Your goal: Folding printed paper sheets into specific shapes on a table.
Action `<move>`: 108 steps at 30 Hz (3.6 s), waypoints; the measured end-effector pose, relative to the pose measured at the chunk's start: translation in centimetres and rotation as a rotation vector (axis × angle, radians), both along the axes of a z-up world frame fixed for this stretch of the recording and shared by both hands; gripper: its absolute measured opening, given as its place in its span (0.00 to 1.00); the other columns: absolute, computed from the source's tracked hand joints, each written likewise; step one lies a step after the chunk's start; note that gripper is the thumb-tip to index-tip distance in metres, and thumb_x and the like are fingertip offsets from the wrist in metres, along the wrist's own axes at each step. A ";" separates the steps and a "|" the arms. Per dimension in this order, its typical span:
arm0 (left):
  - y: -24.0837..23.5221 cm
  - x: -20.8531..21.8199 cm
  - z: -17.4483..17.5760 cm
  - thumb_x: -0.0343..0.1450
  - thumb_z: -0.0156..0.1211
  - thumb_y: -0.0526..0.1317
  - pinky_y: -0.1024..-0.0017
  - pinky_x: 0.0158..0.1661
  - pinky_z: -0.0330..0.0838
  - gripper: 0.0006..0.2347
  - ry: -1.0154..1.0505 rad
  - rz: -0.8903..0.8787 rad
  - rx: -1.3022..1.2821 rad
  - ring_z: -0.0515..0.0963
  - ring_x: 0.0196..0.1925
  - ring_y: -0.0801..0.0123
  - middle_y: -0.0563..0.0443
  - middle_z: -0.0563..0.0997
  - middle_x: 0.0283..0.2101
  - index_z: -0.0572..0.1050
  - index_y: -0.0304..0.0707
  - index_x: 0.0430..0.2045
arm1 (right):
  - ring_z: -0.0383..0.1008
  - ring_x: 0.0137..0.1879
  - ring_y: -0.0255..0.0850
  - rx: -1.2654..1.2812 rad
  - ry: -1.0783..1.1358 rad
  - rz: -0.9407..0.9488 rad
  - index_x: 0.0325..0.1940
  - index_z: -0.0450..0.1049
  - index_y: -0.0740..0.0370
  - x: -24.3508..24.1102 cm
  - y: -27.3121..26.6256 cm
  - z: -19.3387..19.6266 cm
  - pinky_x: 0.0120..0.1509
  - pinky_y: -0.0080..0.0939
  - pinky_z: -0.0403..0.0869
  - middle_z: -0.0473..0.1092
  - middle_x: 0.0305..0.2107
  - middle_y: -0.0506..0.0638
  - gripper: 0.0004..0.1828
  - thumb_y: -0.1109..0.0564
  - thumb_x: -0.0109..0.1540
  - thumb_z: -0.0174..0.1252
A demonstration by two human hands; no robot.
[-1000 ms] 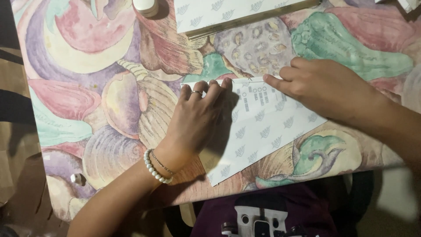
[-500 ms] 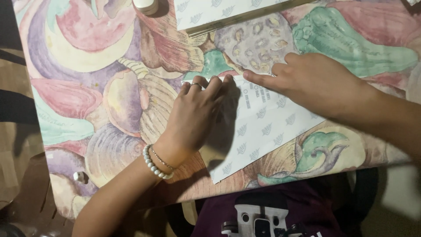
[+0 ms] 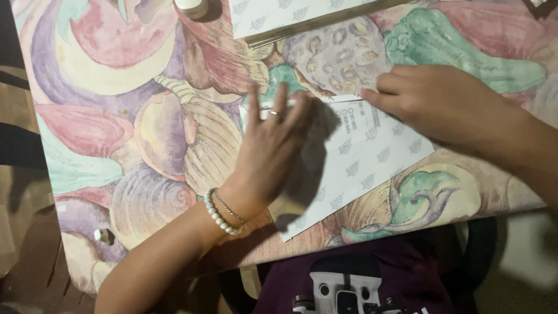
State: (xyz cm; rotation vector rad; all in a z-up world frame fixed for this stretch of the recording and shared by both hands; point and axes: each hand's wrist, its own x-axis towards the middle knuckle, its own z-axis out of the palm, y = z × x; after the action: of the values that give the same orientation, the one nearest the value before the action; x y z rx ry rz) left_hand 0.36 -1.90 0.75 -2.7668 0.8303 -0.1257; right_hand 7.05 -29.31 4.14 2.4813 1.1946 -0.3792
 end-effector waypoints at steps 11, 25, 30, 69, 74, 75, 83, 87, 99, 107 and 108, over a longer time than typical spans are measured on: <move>-1.3 0.8 -0.5 0.74 0.53 0.36 0.66 0.56 0.73 0.25 -0.046 -0.106 -0.081 0.73 0.53 0.63 0.50 0.71 0.54 0.59 0.36 0.69 | 0.74 0.51 0.42 0.075 -0.157 0.201 0.69 0.65 0.64 -0.2 -2.8 -2.4 0.45 0.36 0.80 0.73 0.45 0.47 0.41 0.71 0.51 0.63; -2.5 0.9 -0.6 0.72 0.57 0.41 0.59 0.53 0.77 0.27 -0.051 -0.040 -0.126 0.74 0.52 0.58 0.55 0.69 0.47 0.59 0.42 0.68 | 0.72 0.41 0.38 -0.008 -0.154 0.102 0.77 0.59 0.45 -0.1 0.4 -0.6 0.36 0.37 0.78 0.71 0.36 0.40 0.41 0.68 0.60 0.54; -2.6 1.0 -0.2 0.72 0.57 0.39 0.62 0.50 0.78 0.23 -0.095 -0.026 -0.168 0.75 0.47 0.60 0.55 0.68 0.44 0.61 0.43 0.64 | 0.72 0.45 0.39 -0.085 -0.114 -0.060 0.75 0.59 0.35 0.4 -2.1 -0.4 0.34 0.32 0.81 0.70 0.43 0.47 0.40 0.66 0.62 0.55; 1.9 -0.3 0.0 0.77 0.50 0.49 0.54 0.48 0.74 0.18 -0.079 0.115 -0.269 0.77 0.46 0.49 0.46 0.75 0.44 0.70 0.53 0.62 | 0.70 0.58 0.52 0.465 -0.258 -0.153 0.61 0.80 0.41 -1.5 -8.9 -6.0 0.47 0.48 0.76 0.70 0.56 0.55 0.36 0.70 0.52 0.59; 4.3 0.2 1.2 0.70 0.62 0.51 0.35 0.62 0.63 0.21 0.018 0.146 -0.304 0.80 0.50 0.53 0.40 0.80 0.49 0.74 0.43 0.54 | 0.71 0.58 0.54 0.496 -0.252 -0.166 0.61 0.80 0.45 -1.6 -8.8 -5.9 0.44 0.52 0.77 0.71 0.56 0.59 0.35 0.70 0.51 0.57; 4.2 0.7 2.0 0.70 0.62 0.51 0.35 0.62 0.63 0.21 0.018 0.142 -0.307 0.80 0.50 0.53 0.40 0.80 0.49 0.74 0.43 0.54 | 0.71 0.58 0.54 0.492 -0.254 -0.169 0.61 0.80 0.45 -1.7 -8.6 -5.4 0.44 0.52 0.77 0.71 0.56 0.59 0.35 0.70 0.51 0.57; -4.6 2.7 3.4 0.69 0.63 0.45 0.41 0.70 0.51 0.22 0.179 0.110 -0.564 0.69 0.66 0.58 0.46 0.73 0.62 0.69 0.39 0.57 | 0.60 0.77 0.57 0.428 -0.369 -0.128 0.62 0.77 0.51 -2.6 -7.2 -5.5 0.71 0.59 0.71 0.59 0.74 0.61 0.30 0.59 0.54 0.63; -6.0 3.2 -0.1 0.71 0.60 0.49 0.44 0.67 0.57 0.32 0.019 0.047 -0.383 0.73 0.61 0.51 0.41 0.69 0.62 0.57 0.35 0.69 | 0.68 0.72 0.65 0.765 -0.412 -0.131 0.59 0.81 0.53 -3.0 -7.8 -4.7 0.69 0.64 0.75 0.67 0.67 0.72 0.20 0.64 0.62 0.64; -6.5 5.7 -0.2 0.66 0.46 0.29 0.49 0.42 0.68 0.11 0.317 0.162 -0.407 0.74 0.25 0.55 0.46 0.73 0.35 0.68 0.38 0.41 | 0.76 0.57 0.60 1.072 -0.511 -0.302 0.63 0.81 0.75 -2.6 -8.3 -2.6 0.56 0.55 0.80 0.65 0.63 0.68 0.16 0.60 0.77 0.57; -4.8 4.6 3.7 0.72 0.58 0.35 0.56 0.22 0.59 0.10 0.247 0.030 -0.900 0.71 0.24 0.51 0.48 0.72 0.25 0.61 0.41 0.25 | 0.68 0.63 0.64 1.339 -0.197 -0.401 0.76 0.56 0.75 -2.4 -6.6 0.2 0.65 0.65 0.74 0.59 0.63 0.74 0.38 0.41 0.73 0.47; -4.3 3.8 5.4 0.72 0.58 0.35 0.56 0.22 0.59 0.10 0.244 0.039 -0.895 0.71 0.24 0.51 0.48 0.72 0.25 0.61 0.41 0.25 | 0.68 0.63 0.64 1.345 -0.189 -0.395 0.76 0.56 0.75 -2.0 -6.2 0.3 0.65 0.65 0.74 0.59 0.63 0.74 0.38 0.41 0.73 0.47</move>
State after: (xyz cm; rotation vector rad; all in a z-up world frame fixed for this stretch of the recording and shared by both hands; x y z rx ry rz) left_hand 4.20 -6.17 6.18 -3.6935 0.9417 -0.1918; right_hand 5.00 -35.52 4.45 3.7250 0.9848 0.8713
